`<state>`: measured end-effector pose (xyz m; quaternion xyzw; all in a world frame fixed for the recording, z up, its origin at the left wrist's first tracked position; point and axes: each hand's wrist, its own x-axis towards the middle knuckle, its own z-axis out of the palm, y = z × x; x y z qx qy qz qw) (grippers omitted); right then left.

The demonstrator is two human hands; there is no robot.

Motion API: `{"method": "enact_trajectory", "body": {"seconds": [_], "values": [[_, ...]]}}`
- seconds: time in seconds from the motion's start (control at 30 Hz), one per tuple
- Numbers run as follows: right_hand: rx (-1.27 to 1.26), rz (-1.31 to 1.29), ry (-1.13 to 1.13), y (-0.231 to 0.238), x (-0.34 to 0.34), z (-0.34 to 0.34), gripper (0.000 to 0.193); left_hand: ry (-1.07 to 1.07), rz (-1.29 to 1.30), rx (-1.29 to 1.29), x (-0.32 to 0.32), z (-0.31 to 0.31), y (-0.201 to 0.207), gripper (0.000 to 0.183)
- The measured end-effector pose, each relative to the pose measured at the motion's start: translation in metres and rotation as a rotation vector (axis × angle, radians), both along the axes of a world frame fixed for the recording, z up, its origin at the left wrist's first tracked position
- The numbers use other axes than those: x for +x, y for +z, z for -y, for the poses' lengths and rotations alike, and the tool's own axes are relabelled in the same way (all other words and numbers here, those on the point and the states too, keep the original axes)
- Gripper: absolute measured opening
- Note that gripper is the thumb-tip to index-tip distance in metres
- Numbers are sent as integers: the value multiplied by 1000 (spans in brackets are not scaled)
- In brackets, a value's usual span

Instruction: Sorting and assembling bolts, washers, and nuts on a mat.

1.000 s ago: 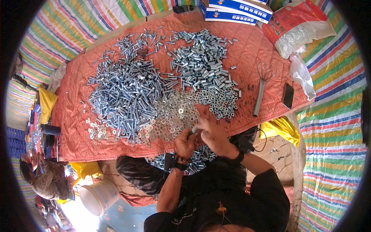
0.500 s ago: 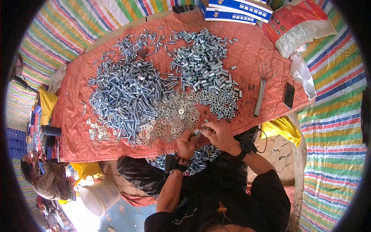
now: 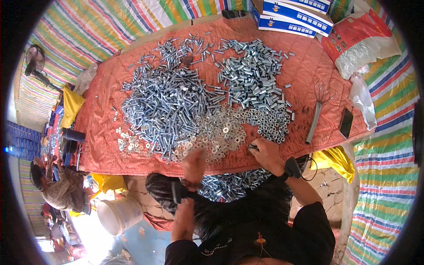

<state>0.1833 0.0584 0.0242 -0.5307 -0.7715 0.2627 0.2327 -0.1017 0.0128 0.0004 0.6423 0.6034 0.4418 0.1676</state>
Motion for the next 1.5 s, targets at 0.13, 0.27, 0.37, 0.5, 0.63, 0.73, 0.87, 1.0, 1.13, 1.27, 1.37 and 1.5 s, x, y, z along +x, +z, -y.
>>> {"method": "enact_trajectory", "body": {"seconds": [0.13, 0.27, 0.37, 0.5, 0.63, 0.73, 0.87, 1.0, 1.13, 1.27, 1.37, 1.5], "values": [[3, -95, -62, -2, 1, 2, 21, 90, -340, 9, -45, -38, 32, 19], [-79, -156, -128, 7, 0, 2, 23, 17, -596, -63, -61, -50, 28, 21], [-165, -196, -140, 8, 3, 0, 24, -35, -675, -112, -65, -59, 31, 18], [-476, -608, -214, 8, 5, -5, 24, -48, -591, -32, -58, -56, 43, 24], [-718, -1105, -130, -6, 6, -6, 21, 29, -432, -21, -33, -47, 56, 21], [-772, -1263, -99, -7, 1, -5, 20, -13, -105, -109, -2, -38, 52, 17], [-784, -1255, -75, 8, -3, -2, 19, -62, 592, -289, 55, -19, 46, 15], [-680, -1263, -109, 15, -6, 2, 26, -148, 939, -377, 102, -5, 52, 14], [-548, -1250, -122, 24, -9, 2, 29, -193, 819, -282, 120, 0, 27, 13], [-482, -1114, -135, 20, -6, 3, 29, -191, 775, -237, 127, -2, 3, 17], [-312, -970, -94, 16, -4, 4, 27, -156, 852, -198, 130, -1, -4, 20], [-366, -916, -50, 10, -4, 6, 25, -179, 795, -168, 128, 0, -1, 19]]}}
